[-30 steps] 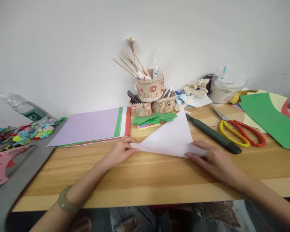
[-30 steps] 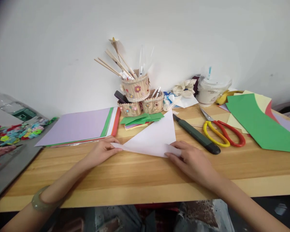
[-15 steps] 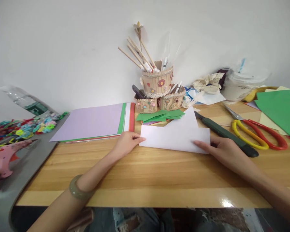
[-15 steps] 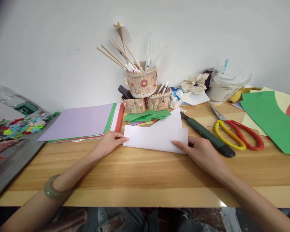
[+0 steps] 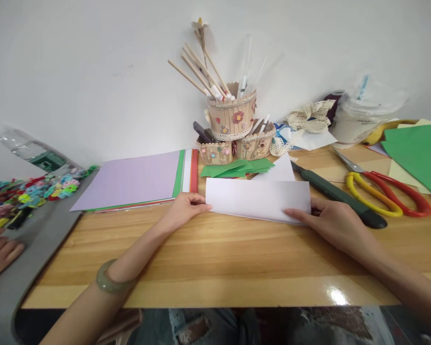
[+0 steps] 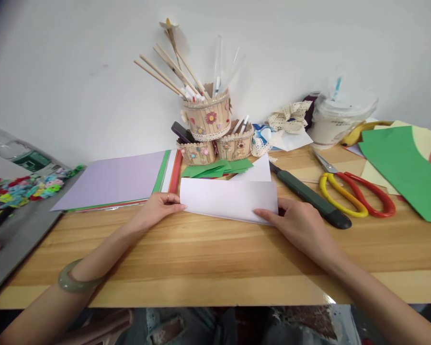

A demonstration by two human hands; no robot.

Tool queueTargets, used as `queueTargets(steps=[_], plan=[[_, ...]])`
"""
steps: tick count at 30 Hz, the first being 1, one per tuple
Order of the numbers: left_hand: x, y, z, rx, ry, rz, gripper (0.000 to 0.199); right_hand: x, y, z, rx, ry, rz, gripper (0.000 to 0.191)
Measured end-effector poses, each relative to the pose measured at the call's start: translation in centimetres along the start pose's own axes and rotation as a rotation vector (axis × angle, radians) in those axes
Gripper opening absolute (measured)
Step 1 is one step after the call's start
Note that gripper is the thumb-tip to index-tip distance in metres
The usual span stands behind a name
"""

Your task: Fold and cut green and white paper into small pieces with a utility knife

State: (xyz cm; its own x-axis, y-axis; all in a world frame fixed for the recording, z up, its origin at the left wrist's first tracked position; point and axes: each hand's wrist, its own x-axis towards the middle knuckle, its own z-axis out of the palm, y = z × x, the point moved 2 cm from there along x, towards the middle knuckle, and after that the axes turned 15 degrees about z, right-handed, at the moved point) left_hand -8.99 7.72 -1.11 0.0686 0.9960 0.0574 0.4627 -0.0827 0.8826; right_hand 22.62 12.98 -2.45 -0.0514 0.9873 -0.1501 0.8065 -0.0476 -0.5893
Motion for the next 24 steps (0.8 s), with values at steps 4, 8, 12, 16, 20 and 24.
queueTargets(steps=[4, 8, 12, 16, 20, 24], plan=[[0.19, -0.18, 0.27, 0.006, 0.053, -0.023, 0.029, -0.31, 0.10, 0.05, 0.003, -0.003, -0.025, 0.054], [0.39, -0.30, 0.62, 0.014, 0.098, -0.038, 0.028, -0.35, -0.23, -0.10, 0.022, -0.014, -0.077, 0.049], [0.50, -0.41, 0.89, 0.024, 0.127, -0.043, 0.027, -0.45, -0.40, -0.11, 0.024, 0.005, -0.125, 0.046], [0.41, -0.24, 0.96, 0.028, 0.123, -0.034, 0.026, -0.80, -0.46, -0.01, 0.005, 0.037, -0.173, 0.047], [0.24, -0.23, 0.84, 0.021, 0.100, -0.004, 0.025, -1.02, -0.61, -0.01, -0.021, 0.057, -0.197, 0.049], [0.20, -0.57, 0.86, 0.029, 0.102, 0.049, 0.029, -0.82, -0.61, -0.02, -0.062, 0.053, -0.212, 0.050]])
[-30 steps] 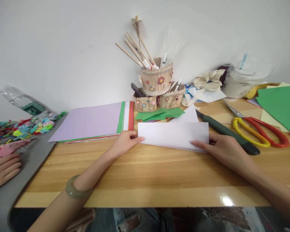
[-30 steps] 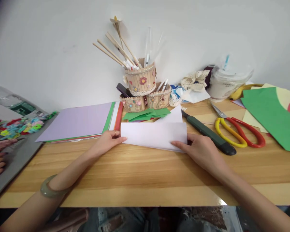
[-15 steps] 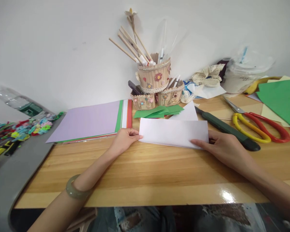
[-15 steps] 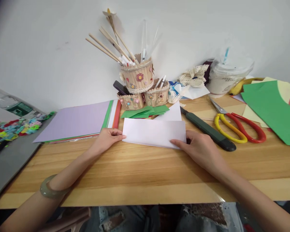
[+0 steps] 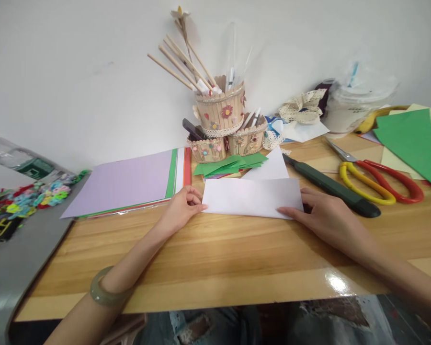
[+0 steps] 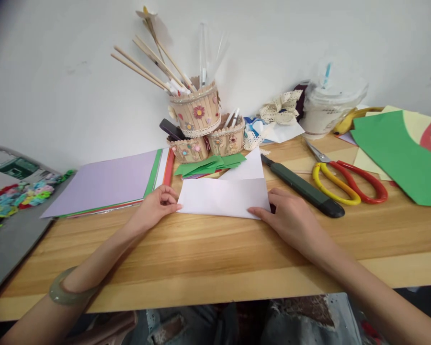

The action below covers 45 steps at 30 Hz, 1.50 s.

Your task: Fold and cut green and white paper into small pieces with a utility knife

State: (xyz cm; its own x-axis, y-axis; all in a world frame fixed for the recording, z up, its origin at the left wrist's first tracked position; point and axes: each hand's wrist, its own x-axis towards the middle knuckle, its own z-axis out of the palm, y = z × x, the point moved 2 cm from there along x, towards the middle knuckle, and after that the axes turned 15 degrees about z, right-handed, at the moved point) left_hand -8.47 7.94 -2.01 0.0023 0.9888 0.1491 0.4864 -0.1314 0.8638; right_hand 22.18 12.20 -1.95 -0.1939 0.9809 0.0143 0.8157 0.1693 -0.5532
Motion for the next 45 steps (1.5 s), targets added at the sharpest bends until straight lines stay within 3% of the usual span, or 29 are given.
queueTargets(steps=[16, 22, 38, 45], plan=[[-0.6, -0.7, -0.1, 0.145, -0.081, 0.126, 0.015, -0.2, 0.1, 0.2, -0.295, 0.042, 0.038, 0.040], [-0.7, -1.2, -0.1, 0.192, -0.100, 0.145, 0.019, -0.4, -0.3, 0.1, -0.365, 0.051, 0.023, 0.036], [-0.6, -0.5, -0.2, 0.270, -0.159, 0.115, 0.022, 0.0, 0.5, -0.4, -0.245, -0.033, -0.014, 0.040], [-0.6, -0.5, -0.3, 0.259, -0.159, 0.114, 0.022, -0.3, 0.2, -0.1, -0.347, 0.006, 0.013, 0.037]])
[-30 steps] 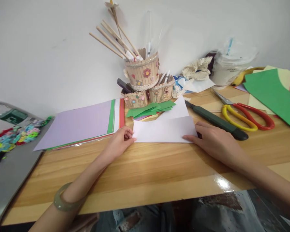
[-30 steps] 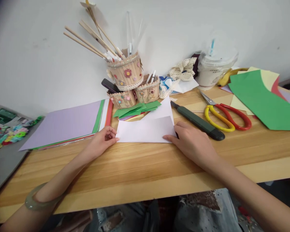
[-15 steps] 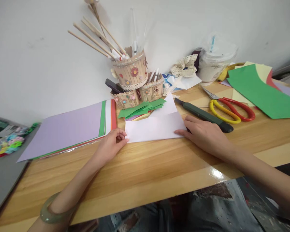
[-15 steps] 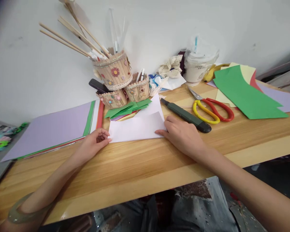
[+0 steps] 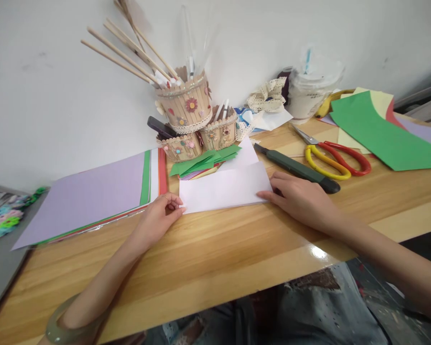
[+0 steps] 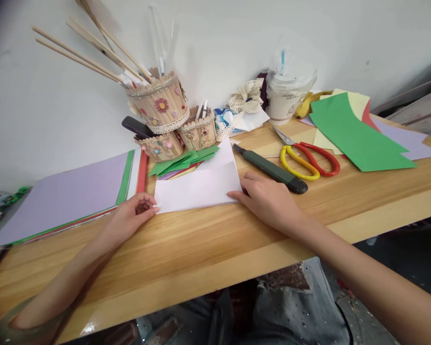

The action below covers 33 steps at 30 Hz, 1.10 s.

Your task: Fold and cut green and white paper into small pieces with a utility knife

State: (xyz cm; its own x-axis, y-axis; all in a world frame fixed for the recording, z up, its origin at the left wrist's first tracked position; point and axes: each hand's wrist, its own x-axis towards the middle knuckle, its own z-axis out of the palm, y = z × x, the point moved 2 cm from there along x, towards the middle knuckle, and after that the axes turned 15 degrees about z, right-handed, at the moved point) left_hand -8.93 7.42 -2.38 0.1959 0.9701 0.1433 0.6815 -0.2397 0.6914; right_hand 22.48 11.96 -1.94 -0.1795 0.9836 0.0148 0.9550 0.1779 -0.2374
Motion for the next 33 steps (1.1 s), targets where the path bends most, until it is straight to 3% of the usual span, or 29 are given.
queueTargets(steps=[14, 21, 26, 29, 31, 33], plan=[[0.2, 0.4, -0.1, 0.093, -0.058, 0.017, 0.021, -0.3, -0.4, 0.2, -0.239, 0.061, -0.023, 0.045], [0.4, 1.0, -0.3, 0.190, -0.110, 0.083, 0.014, -0.2, -0.6, -0.2, -0.310, 0.106, -0.105, 0.046], [0.1, 0.9, -0.3, 0.268, -0.091, 0.205, 0.008, -0.8, -1.4, -0.7, -0.353, 0.299, -0.126, 0.039], [0.0, 1.3, -0.3, 0.405, -0.073, 0.353, 0.008, -1.2, -1.9, -0.9, -0.380, 0.451, -0.362, 0.041], [0.0, 1.8, -0.1, 0.514, -0.146, 0.483, 0.019, -1.1, -2.2, -0.8, -0.391, 0.428, -0.599, 0.058], [0.1, 2.5, 0.1, 0.593, -0.281, 0.601, 0.035, -0.8, -2.3, -0.7, -0.388, 0.317, -0.773, 0.061]])
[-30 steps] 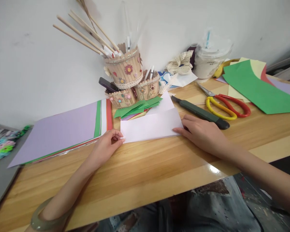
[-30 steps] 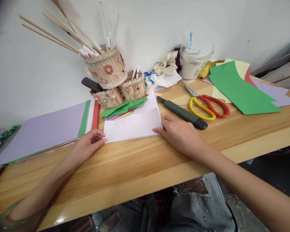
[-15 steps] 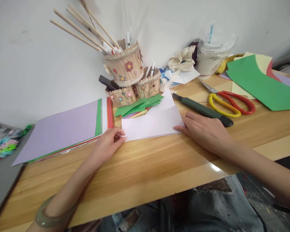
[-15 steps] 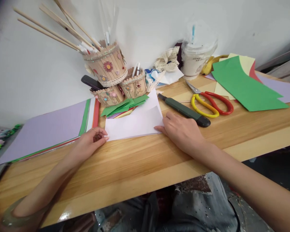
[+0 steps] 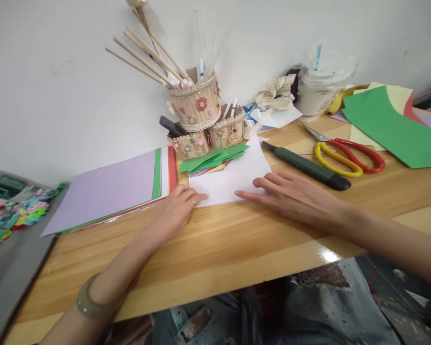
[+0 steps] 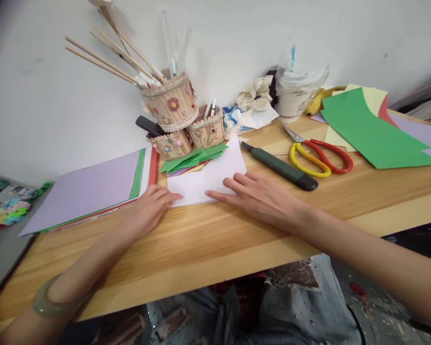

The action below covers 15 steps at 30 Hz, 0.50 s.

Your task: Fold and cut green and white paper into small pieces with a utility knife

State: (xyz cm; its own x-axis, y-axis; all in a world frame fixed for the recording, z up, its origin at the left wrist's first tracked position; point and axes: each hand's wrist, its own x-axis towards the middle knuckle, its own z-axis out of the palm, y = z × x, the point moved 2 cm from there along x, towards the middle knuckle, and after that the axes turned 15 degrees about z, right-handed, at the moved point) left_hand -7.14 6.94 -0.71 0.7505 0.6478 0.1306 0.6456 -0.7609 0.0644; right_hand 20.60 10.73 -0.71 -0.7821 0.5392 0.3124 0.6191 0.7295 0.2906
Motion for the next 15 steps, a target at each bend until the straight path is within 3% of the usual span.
queueTargets(steps=[3, 6, 15], plan=[[0.7, 0.6, -0.4, 0.064, -0.183, 0.128, 0.054, 0.6, 0.1, 0.0, 0.045, -0.066, -0.144, 0.054], [1.4, 1.1, -0.9, 0.188, -0.305, 0.163, 0.061, 1.2, -0.1, -0.1, 0.004, -0.081, -0.167, 0.048], [2.6, 1.8, -1.2, 0.340, -0.406, 0.230, 0.071, 1.5, 0.3, 0.1, -0.013, -0.094, -0.178, 0.048]])
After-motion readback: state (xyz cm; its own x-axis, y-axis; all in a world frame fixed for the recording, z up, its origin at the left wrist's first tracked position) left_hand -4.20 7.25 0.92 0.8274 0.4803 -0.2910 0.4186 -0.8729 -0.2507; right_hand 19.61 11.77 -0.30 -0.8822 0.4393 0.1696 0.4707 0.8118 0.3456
